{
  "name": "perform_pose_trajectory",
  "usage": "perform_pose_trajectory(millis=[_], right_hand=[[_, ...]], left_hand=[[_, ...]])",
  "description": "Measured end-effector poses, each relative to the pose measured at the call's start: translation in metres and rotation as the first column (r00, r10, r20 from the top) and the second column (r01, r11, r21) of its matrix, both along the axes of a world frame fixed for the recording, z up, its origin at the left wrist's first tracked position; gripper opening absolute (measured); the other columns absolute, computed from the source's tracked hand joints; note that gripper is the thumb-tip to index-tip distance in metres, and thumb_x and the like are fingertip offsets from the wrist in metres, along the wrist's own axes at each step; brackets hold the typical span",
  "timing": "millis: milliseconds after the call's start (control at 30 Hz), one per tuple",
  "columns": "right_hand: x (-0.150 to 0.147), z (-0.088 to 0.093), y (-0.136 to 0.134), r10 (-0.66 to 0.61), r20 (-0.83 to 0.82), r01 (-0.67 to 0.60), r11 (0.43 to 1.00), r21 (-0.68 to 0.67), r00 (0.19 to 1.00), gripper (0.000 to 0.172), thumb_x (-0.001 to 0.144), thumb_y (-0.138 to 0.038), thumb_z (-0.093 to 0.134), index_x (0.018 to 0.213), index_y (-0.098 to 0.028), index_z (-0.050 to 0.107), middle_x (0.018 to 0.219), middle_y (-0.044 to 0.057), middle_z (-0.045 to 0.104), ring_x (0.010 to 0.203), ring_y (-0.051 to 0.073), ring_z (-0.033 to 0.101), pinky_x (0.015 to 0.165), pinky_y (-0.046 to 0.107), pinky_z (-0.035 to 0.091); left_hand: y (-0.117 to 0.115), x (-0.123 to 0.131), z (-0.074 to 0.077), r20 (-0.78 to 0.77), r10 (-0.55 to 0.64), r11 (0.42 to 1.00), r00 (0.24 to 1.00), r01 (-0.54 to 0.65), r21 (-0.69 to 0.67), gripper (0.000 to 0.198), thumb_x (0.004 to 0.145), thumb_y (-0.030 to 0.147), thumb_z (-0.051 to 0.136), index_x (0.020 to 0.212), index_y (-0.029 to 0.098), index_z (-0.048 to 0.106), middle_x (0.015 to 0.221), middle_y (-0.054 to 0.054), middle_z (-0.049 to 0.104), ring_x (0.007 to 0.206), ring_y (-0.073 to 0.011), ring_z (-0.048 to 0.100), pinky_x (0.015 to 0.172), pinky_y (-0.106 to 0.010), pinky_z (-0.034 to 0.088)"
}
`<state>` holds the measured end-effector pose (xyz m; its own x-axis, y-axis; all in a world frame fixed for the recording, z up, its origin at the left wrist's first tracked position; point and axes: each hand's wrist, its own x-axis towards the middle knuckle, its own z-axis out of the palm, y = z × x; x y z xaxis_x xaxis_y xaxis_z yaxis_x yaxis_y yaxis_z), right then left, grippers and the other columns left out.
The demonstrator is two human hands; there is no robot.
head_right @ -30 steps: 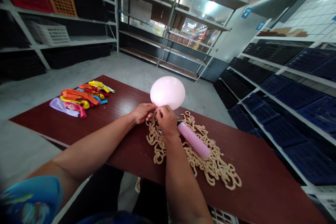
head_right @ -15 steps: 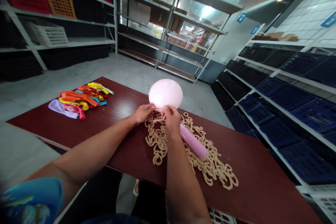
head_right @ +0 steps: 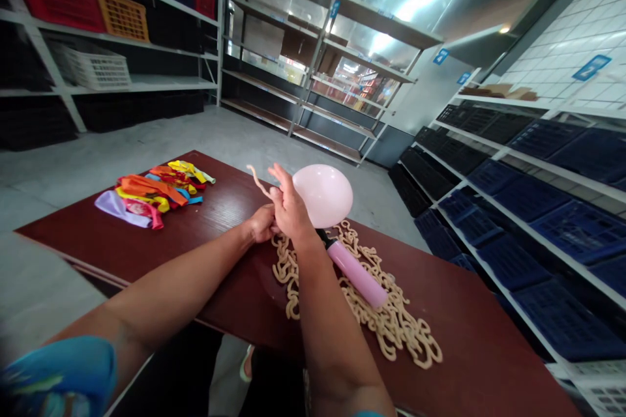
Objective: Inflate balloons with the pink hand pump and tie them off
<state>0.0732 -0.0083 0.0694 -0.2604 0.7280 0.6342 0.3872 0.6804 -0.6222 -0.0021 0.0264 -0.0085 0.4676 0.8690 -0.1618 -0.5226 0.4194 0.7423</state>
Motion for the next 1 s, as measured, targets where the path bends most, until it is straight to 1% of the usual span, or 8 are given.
perform_pose_trajectory(millis=[133, 200, 267, 367, 467, 633, 833, 1000], right_hand=[[0.019, -0.024, -0.015, -0.377, -0.083, 0.376, 0.926, -0.029, 0.922, 0.026, 0.089, -0.034, 0.037, 0.100, -0.021, 0.056, 0.088, 0.004, 0.066, 0.082, 0.014, 0.060, 0.078, 0.029, 0.045], [0.032, -0.044, -0.016, -0.469, -0.007, 0.464, 0.876, -0.133, 0.883, 0.030, 0.088, -0.036, 0.036, 0.079, -0.020, 0.059, 0.061, 0.000, 0.061, 0.061, 0.013, 0.057, 0.068, 0.027, 0.045], [0.041, -0.065, -0.011, -0.499, 0.063, 0.500, 0.839, -0.214, 0.864, 0.030, 0.084, -0.038, 0.042, 0.068, -0.019, 0.059, 0.054, -0.001, 0.059, 0.058, 0.014, 0.055, 0.065, 0.028, 0.045], [0.041, -0.086, 0.001, -0.460, -0.073, 0.405, 0.837, -0.369, 0.885, 0.023, 0.077, -0.038, 0.051, 0.081, -0.020, 0.064, 0.077, 0.003, 0.067, 0.075, 0.017, 0.059, 0.072, 0.031, 0.047], [0.032, -0.091, 0.005, -0.355, -0.413, 0.094, 0.841, -0.532, 0.839, 0.034, 0.072, -0.036, 0.057, 0.103, -0.021, 0.061, 0.100, 0.004, 0.066, 0.090, 0.018, 0.060, 0.080, 0.033, 0.048], [0.021, -0.082, -0.004, -0.178, -0.618, -0.240, 0.812, -0.532, 0.766, 0.032, 0.071, -0.035, 0.057, 0.099, -0.020, 0.062, 0.094, 0.004, 0.066, 0.089, 0.019, 0.062, 0.079, 0.034, 0.052], [0.028, -0.092, 0.002, -0.217, -0.594, -0.180, 0.825, -0.536, 0.775, 0.027, 0.065, -0.032, 0.063, 0.090, -0.021, 0.065, 0.099, 0.003, 0.066, 0.090, 0.019, 0.062, 0.076, 0.033, 0.052], [0.038, -0.099, 0.011, -0.414, -0.447, 0.166, 0.852, -0.496, 0.793, 0.029, 0.067, -0.039, 0.063, 0.086, -0.017, 0.067, 0.085, 0.003, 0.069, 0.077, 0.016, 0.061, 0.073, 0.030, 0.049]], left_hand=[[0.006, -0.007, 0.004, 0.338, -0.071, 0.988, 0.939, 0.113, -0.105, 0.017, 0.083, 0.017, 0.043, 0.067, 0.015, 0.039, 0.051, 0.007, 0.026, 0.035, -0.0012, 0.014, 0.033, -0.014, 0.009], [0.005, -0.009, 0.006, 0.434, -0.081, 0.976, 0.898, 0.159, -0.146, 0.016, 0.085, 0.017, 0.042, 0.070, 0.014, 0.042, 0.053, 0.007, 0.026, 0.034, -0.0009, 0.017, 0.032, -0.013, 0.011], [0.002, -0.009, 0.009, 0.508, -0.112, 0.963, 0.854, 0.220, -0.158, 0.015, 0.086, 0.017, 0.041, 0.073, 0.013, 0.043, 0.054, 0.007, 0.028, 0.034, -0.0006, 0.020, 0.032, -0.013, 0.014], [-0.007, -0.007, 0.016, 0.571, -0.174, 0.930, 0.802, 0.324, -0.172, 0.013, 0.086, 0.015, 0.042, 0.074, 0.012, 0.043, 0.056, 0.006, 0.030, 0.036, -0.0007, 0.025, 0.032, -0.012, 0.017], [-0.017, -0.004, 0.024, 0.592, -0.210, 0.894, 0.778, 0.398, -0.205, 0.012, 0.086, 0.013, 0.041, 0.073, 0.012, 0.043, 0.057, 0.005, 0.031, 0.036, -0.0004, 0.027, 0.032, -0.012, 0.018], [-0.030, -0.004, 0.035, 0.599, -0.219, 0.869, 0.770, 0.433, -0.240, 0.013, 0.083, 0.009, 0.041, 0.071, 0.013, 0.041, 0.057, 0.004, 0.033, 0.035, 0.0004, 0.026, 0.030, -0.011, 0.016], [-0.027, -0.007, 0.034, 0.635, -0.216, 0.867, 0.742, 0.445, -0.224, 0.014, 0.084, 0.011, 0.042, 0.070, 0.014, 0.041, 0.057, 0.004, 0.034, 0.035, -0.0002, 0.027, 0.031, -0.012, 0.019], [-0.019, -0.006, 0.029, 0.600, -0.191, 0.884, 0.777, 0.402, -0.240, 0.013, 0.087, 0.013, 0.041, 0.074, 0.013, 0.043, 0.056, 0.005, 0.034, 0.036, -0.0006, 0.028, 0.032, -0.012, 0.019]])
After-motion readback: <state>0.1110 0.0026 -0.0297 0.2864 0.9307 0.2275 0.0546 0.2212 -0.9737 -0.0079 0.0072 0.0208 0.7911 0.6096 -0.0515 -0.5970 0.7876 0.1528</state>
